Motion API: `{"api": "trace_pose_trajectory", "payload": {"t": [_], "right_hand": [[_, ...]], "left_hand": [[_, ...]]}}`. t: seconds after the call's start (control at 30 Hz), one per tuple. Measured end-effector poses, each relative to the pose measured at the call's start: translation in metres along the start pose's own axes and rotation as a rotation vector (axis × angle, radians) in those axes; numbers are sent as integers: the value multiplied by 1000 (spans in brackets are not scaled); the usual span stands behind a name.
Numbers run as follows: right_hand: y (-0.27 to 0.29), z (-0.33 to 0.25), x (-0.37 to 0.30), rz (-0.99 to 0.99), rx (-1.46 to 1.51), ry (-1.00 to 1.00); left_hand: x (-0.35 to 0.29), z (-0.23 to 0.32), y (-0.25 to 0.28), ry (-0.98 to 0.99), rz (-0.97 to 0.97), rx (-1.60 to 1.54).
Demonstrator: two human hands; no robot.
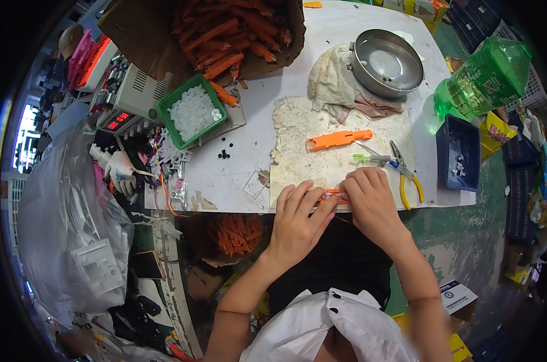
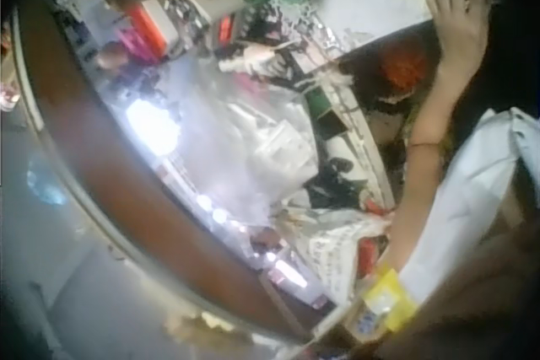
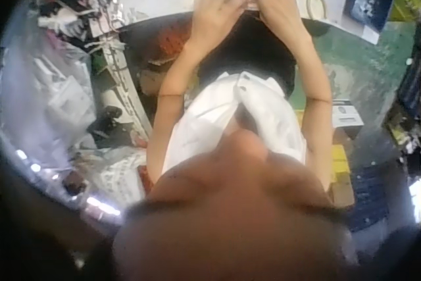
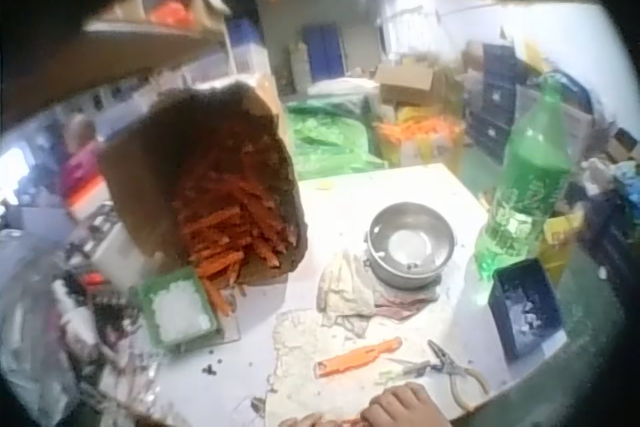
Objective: The person assembles small orange plastic electronic devices at a cluttered workbench. They use a screwdriver to tighten screws on the casing, insert small white components, and manipulate wires. The person repeatedly picks up orange casings from a nearby box, performs the assembly steps, and places the finished units back into the box.
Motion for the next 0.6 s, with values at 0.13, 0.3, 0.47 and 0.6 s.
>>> {"api": "trace_pose_trajectory", "payload": {"t": [0.13,0.3,0.47,0.6], "right_hand": [[0,2,0,-18,-36,96],[4,-1,-2,99,51,-3],[1,-3,-1,81,1,-12],[1,4,-1,72,117,-131]], "left_hand": [[1,1,0,16,-5,-3],[2,5,1,17,7,-12],[2,5,1,24,-4,-6],[1,3,0,17,2,-14]]}}
Point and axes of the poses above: each hand's wrist, its own x-axis towards the middle knuckle, its own y-axis out of the back of the hand, z = x × y, the point moved 2 cm from there along x, towards the middle knuckle, and after that the axes turned 15 degrees about y, right-handed, at the moved point
